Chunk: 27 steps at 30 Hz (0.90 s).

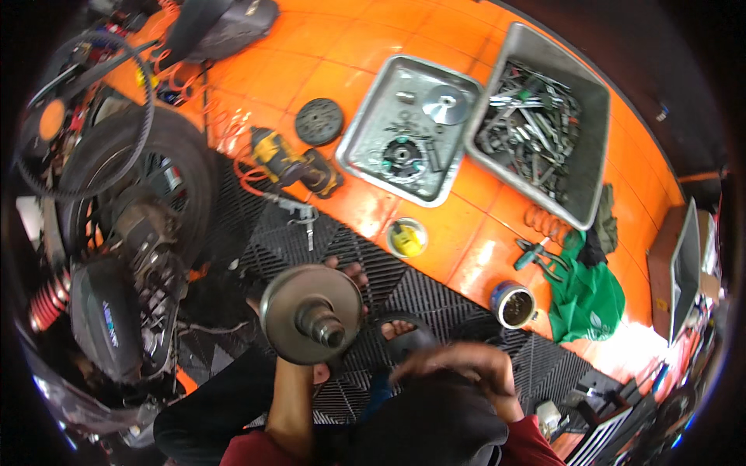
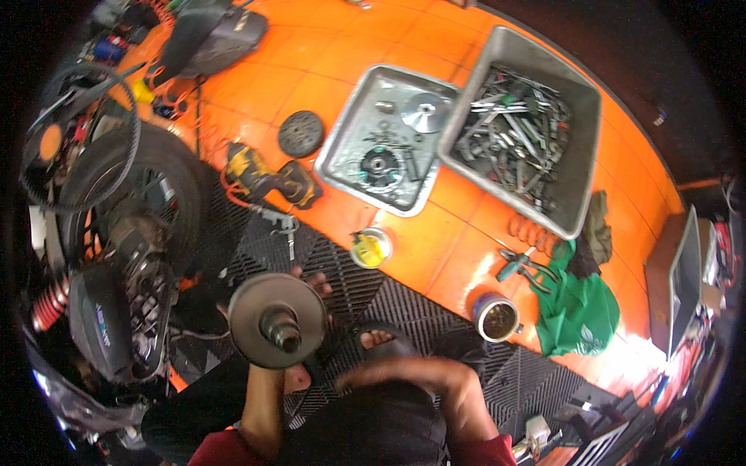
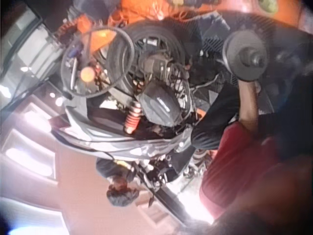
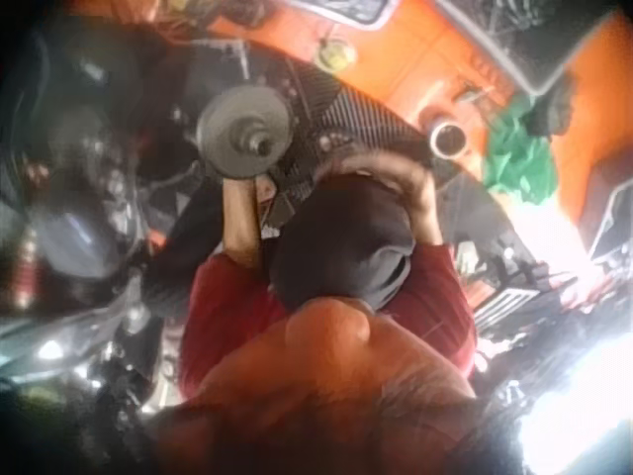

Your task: The person applies grease to a pulley assembly and then uses a power drill to secure a clutch housing onto a drive shaft.

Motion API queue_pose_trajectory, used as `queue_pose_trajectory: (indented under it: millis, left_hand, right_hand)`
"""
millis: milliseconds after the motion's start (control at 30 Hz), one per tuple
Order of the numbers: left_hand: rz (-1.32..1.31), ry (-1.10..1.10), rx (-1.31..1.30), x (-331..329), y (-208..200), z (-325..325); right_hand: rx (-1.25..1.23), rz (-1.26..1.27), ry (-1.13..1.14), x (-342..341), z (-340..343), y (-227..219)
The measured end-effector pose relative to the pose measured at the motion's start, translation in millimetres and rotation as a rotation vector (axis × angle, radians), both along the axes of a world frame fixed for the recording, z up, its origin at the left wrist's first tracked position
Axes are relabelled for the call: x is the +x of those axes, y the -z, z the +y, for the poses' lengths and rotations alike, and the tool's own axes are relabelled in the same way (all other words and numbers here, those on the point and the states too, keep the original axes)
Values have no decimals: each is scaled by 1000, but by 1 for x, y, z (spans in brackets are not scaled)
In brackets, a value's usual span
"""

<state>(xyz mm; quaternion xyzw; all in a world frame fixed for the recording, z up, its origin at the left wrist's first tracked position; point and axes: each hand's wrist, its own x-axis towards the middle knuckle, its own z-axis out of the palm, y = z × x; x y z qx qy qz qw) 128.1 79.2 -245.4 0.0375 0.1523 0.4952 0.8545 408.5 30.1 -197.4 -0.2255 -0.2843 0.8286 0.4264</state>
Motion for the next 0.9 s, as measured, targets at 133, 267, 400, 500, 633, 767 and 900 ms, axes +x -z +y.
queue_pose_trajectory:
  millis: [133, 267, 400, 500, 633, 767, 900]
  left_hand:
    - [94, -257, -186, -44, -43, 11]
    - [345, -358, -159, -50, -79, 4]
    - [266, -502, -277, -57, -75, -4]
    - [334, -545, -334, -54, -68, -6]
    - [-162, -549, -204, -53, -63, -15]
    - [235, -594, -363, -69, -63, -23]
    - [342, -762, -405, -87, -55, -31]
  right_hand:
    - [161, 107, -394, 3, -10, 16]
    - [43, -226, -902, 1, 15, 101]
    - [329, -956, -496, -79, 69, 132]
    - [737, -1278, -217, -169, 119, 141]
    - [1268, -1595, -40, -247, 189, 181]
    - [1372, -1902, -232, -279, 218, 226]
    - [1279, -1931, -228, -288, 227, 208]
